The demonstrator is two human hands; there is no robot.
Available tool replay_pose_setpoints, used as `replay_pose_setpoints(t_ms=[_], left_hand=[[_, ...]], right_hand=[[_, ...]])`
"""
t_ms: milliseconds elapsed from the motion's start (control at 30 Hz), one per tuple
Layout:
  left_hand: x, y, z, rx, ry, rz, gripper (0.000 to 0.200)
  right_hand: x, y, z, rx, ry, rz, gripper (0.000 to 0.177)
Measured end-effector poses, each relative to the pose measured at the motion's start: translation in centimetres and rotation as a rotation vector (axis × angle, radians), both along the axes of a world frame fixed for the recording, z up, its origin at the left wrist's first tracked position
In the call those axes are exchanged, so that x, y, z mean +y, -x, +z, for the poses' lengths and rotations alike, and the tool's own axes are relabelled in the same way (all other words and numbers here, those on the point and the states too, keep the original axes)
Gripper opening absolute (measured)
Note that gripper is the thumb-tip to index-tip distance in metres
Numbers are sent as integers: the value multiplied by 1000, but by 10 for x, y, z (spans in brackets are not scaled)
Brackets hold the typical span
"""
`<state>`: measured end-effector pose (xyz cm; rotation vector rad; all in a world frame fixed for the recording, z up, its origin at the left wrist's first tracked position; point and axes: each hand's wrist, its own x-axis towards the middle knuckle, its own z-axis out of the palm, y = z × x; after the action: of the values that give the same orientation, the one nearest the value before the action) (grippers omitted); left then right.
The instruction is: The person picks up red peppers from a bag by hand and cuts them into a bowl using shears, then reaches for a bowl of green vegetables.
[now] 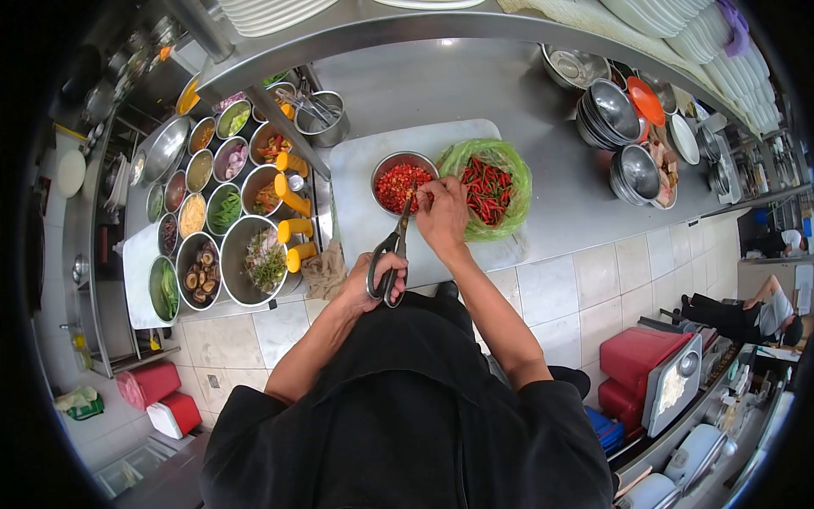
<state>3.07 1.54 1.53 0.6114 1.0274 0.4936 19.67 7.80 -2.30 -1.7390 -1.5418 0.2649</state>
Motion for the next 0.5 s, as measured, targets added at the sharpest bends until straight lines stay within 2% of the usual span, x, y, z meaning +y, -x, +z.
replay_pose_setpoints(t_ms=[167,267,500], left_hand=[[1,4,-2,-172,169,-8,30],[-1,0,-6,-177,154,22,35],[1,-3,1,-84,47,25,29]], right_hand=[[0,0,4,-3,-7,-4,8],[0,3,5,-9,-14,9,8],[1,2,1,-51,-41,21,7]])
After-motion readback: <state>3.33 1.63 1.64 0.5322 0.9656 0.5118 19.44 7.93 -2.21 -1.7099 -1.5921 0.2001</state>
